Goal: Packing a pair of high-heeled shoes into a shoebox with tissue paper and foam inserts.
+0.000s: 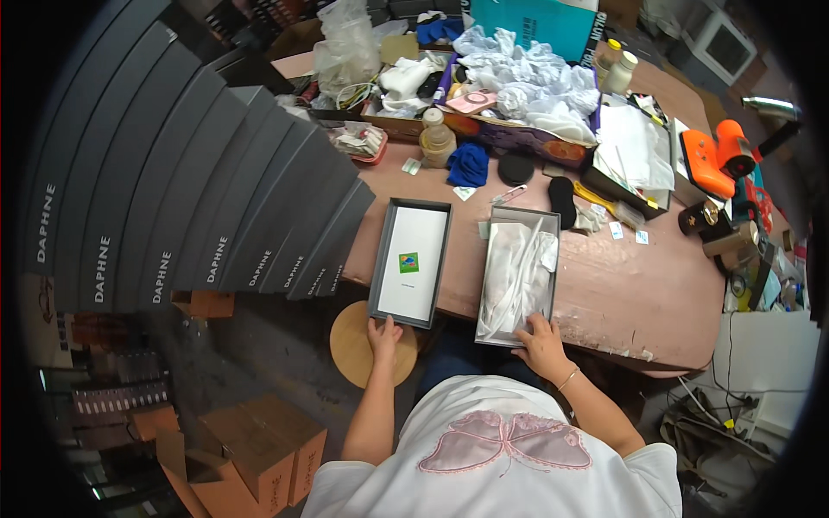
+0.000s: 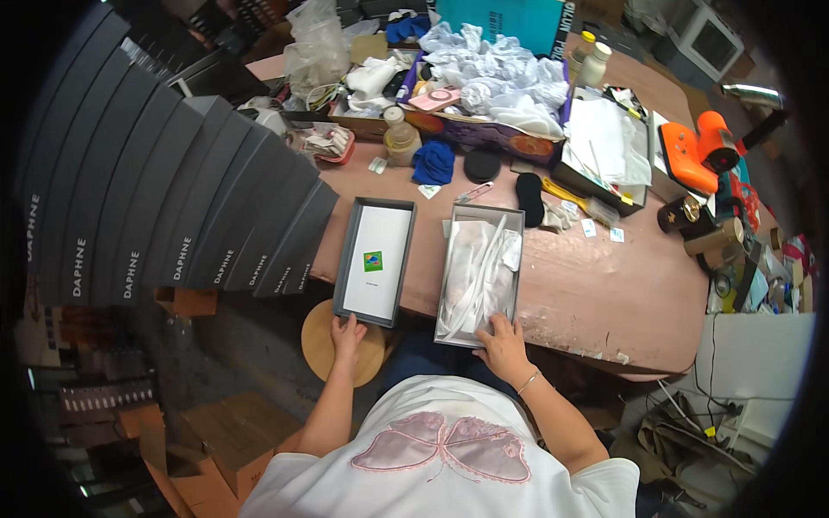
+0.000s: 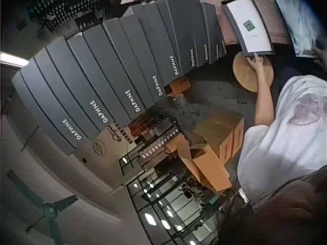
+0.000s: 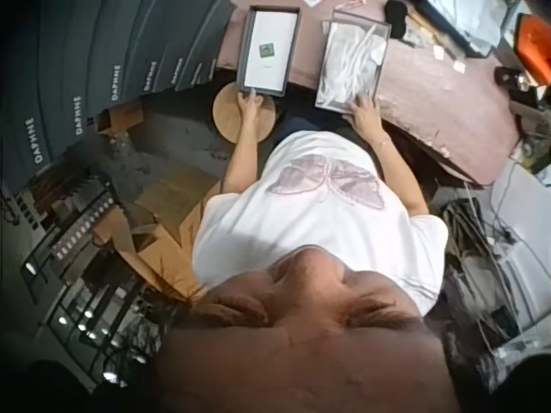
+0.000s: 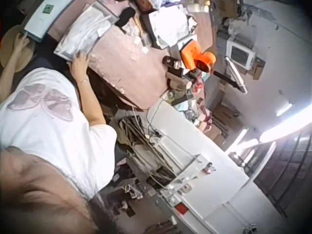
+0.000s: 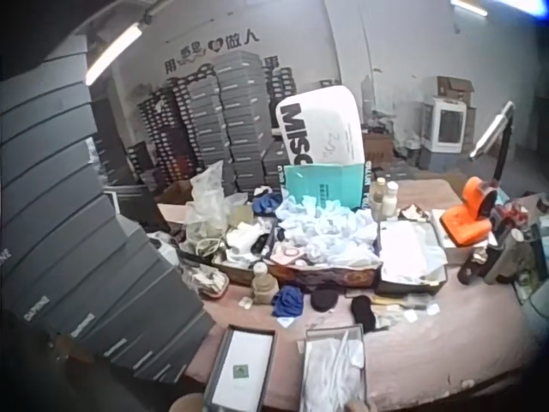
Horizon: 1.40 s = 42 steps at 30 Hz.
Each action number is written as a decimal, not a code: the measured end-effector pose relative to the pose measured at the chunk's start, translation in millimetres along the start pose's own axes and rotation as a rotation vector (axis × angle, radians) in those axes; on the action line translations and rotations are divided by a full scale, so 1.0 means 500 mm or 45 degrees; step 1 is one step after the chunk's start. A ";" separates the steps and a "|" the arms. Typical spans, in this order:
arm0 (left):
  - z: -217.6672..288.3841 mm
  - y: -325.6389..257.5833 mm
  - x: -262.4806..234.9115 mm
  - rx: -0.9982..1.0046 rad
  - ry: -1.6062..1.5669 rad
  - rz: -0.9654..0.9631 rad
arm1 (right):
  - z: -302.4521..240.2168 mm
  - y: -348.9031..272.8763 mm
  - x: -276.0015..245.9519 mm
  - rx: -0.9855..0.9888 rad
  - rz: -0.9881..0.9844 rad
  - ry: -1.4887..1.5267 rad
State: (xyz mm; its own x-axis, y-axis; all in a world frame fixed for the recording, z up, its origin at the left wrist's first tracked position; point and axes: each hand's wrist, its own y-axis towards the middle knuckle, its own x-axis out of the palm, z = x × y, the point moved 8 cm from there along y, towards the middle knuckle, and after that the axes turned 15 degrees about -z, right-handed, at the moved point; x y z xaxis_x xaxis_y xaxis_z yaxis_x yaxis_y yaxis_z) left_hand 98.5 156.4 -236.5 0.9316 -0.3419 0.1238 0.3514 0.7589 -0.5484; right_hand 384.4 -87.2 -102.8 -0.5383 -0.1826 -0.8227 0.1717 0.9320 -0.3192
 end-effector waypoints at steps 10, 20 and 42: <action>0.299 -0.110 0.438 1.064 1.331 -0.735 | 0.029 -0.002 -0.109 0.355 0.356 0.331; 0.165 -0.078 0.598 1.191 2.059 -1.563 | 0.102 0.122 -0.018 0.746 0.313 0.468; 0.209 -0.149 0.602 -0.357 -0.528 -1.043 | 0.074 0.072 -0.287 0.056 0.521 1.052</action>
State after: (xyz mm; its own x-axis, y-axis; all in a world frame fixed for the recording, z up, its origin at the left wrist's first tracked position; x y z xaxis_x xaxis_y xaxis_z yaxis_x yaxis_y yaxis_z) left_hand 362.7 55.2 -71.9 0.3847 -0.4430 0.8098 0.9230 0.1930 -0.3329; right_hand 498.5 -39.0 -13.6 -0.8435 0.4560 -0.2838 0.5008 0.8587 -0.1090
